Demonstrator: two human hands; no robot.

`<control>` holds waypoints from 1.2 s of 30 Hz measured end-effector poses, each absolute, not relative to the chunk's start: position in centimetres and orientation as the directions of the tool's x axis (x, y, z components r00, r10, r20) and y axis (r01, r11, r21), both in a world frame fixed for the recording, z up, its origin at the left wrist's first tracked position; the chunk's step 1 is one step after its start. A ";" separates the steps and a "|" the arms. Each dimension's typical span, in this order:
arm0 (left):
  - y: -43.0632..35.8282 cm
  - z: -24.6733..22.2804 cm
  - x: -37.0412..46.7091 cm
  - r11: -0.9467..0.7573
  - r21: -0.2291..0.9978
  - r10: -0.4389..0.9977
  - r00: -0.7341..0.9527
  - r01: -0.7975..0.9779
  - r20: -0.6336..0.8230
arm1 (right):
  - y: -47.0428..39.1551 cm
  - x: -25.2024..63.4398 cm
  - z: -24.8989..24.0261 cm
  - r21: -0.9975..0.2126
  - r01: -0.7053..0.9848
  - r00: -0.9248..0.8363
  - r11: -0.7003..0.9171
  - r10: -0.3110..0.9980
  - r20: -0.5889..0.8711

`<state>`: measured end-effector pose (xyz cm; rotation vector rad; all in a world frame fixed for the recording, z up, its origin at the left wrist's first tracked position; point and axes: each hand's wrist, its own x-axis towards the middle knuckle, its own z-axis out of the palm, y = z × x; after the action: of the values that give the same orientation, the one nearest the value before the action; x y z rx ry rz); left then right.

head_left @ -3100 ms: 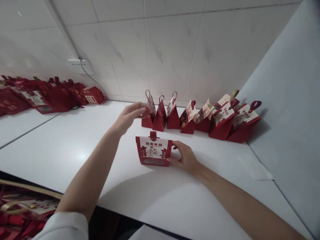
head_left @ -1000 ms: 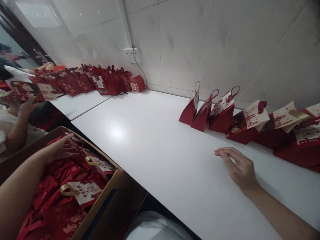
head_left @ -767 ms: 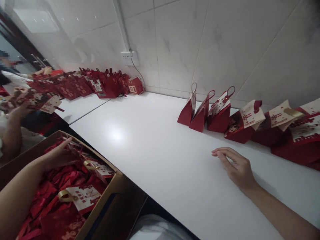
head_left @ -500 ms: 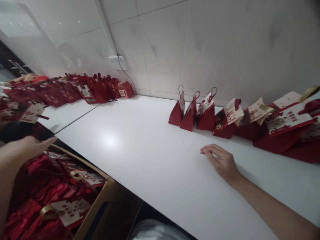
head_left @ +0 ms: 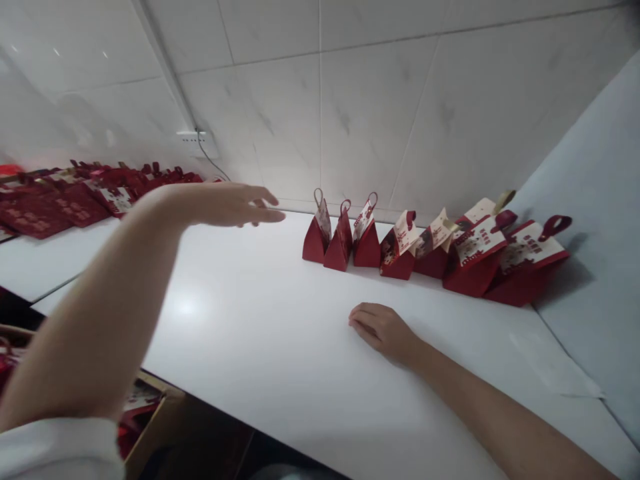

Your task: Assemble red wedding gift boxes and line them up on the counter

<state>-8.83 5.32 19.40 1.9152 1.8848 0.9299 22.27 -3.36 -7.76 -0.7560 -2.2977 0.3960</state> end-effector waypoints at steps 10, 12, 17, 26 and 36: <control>12.4 -0.2 -0.6 -0.085 0.743 0.938 -0.197 0.664 0.284 | -2.6 22.1 -8.0 -0.474 0.399 -0.585 0.785 0.616 0.528; 12.2 -2.7 -1.5 -0.067 0.779 0.941 -0.219 0.624 0.257 | -2.6 22.2 -8.0 -0.479 0.395 -0.585 0.784 0.617 0.527; 10.5 -4.9 -4.2 -0.095 0.890 0.925 -0.291 0.446 0.245 | -2.7 22.1 -7.6 -0.498 0.387 -0.590 0.776 0.623 0.513; 4.7 -0.9 0.0 -0.434 0.886 0.836 -0.438 -0.161 0.330 | -2.9 22.4 -7.4 -0.717 0.276 -0.489 0.640 0.736 0.468; -1.6 -6.7 4.9 -0.537 0.842 0.843 -0.004 -0.052 0.537 | -4.9 20.4 -8.9 -0.825 0.094 -0.101 0.557 0.830 0.549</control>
<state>4.93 -1.57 -6.74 1.5748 0.8382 1.6274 20.45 -4.86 -8.92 -0.8082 -1.5684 0.7500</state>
